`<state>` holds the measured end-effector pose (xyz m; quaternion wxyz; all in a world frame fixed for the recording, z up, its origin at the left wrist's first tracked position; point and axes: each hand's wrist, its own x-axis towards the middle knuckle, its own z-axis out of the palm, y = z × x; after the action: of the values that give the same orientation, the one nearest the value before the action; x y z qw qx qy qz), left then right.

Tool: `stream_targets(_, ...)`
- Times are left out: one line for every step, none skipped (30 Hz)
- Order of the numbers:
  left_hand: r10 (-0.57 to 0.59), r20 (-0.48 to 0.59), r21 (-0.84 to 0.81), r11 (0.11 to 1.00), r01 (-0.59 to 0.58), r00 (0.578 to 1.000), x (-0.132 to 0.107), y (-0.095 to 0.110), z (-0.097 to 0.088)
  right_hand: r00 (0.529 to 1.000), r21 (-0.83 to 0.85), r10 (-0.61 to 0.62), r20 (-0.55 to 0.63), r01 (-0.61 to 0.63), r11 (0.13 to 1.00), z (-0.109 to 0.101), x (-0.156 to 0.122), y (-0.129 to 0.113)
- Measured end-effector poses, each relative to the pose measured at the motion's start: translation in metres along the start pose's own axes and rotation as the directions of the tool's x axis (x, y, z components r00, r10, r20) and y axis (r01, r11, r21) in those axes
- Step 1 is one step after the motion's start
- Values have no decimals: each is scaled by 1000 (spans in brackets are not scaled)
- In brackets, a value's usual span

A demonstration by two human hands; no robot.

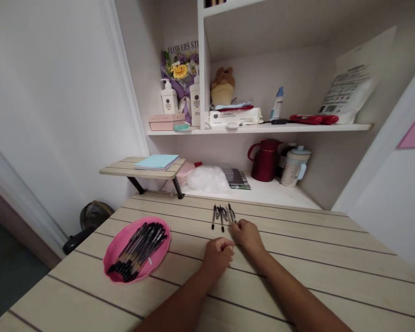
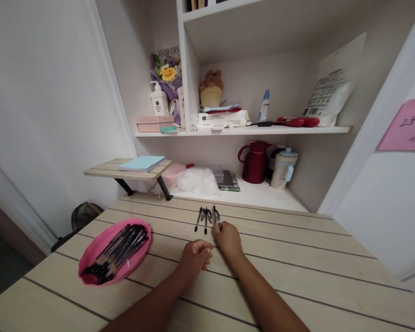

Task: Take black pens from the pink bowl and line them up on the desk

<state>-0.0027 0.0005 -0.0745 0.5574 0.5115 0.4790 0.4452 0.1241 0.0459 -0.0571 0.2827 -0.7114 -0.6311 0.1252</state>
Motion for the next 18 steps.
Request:
stream_targets(13,-30,-65,998,-15,999,0,4,0,999,71,-38,-10,39,997,1,-7,-1)
stream_targets(34,-69,-142,989,-43,997,0,7,-1,996,154,-85,-22,87,984,2,-16,-2)
stream_targets(54,-110,-220,973,-77,992,1,11,-2,991,237,-133,-34,137,962,4,-25,-2)
stream_targets(68,-146,-285,952,-108,987,0,14,-3,983,307,-177,-39,180,935,5,-35,-3)
stream_targets(71,-168,-334,934,-125,983,0,17,-4,976,355,-215,-30,211,911,6,-44,-4)
stream_targets(66,-176,-366,922,-127,982,0,19,-5,967,389,-255,-6,238,890,6,-51,-4)
stream_targets(54,-177,-388,914,-120,983,-1,20,-6,954,414,-298,29,260,872,5,-56,-4)
stream_targets(39,-177,-408,906,-110,983,-2,20,-7,942,426,-331,59,276,862,3,-58,-3)
stream_targets(24,-178,-431,897,-99,984,-2,21,-8,936,419,-343,77,282,863,0,-56,-2)
stream_targets(7,-179,-458,884,-90,984,-2,21,-8,941,388,-328,81,273,880,-3,-51,0)
stream_targets(-8,-179,-484,872,-80,984,-2,21,-8,956,333,-284,70,246,910,-6,-44,2)
stream_targets(-21,-178,-500,863,-72,984,-2,20,-8,976,258,-215,42,197,946,-9,-34,4)
stream_targets(-28,-176,-503,862,-65,984,-1,20,-8,991,175,-136,12,131,976,-11,-23,6)
stream_targets(-27,-173,-491,869,-62,985,-1,20,-8,998,100,-63,-11,64,993,-12,-12,7)
stream_targets(-21,-170,-471,880,-63,985,0,19,-8,1000,37,-2,-20,3,999,-13,-1,7)
stream_targets(-13,-168,-447,892,-64,986,0,19,-7,999,-13,47,-21,-48,999,-12,8,6)
stream_targets(-6,-163,-426,902,-65,987,1,18,-7,996,-52,84,-17,-85,995,-11,16,4)
stream_targets(-3,-158,-410,910,-63,987,2,17,-7,994,-83,107,-7,-107,991,-8,22,2)
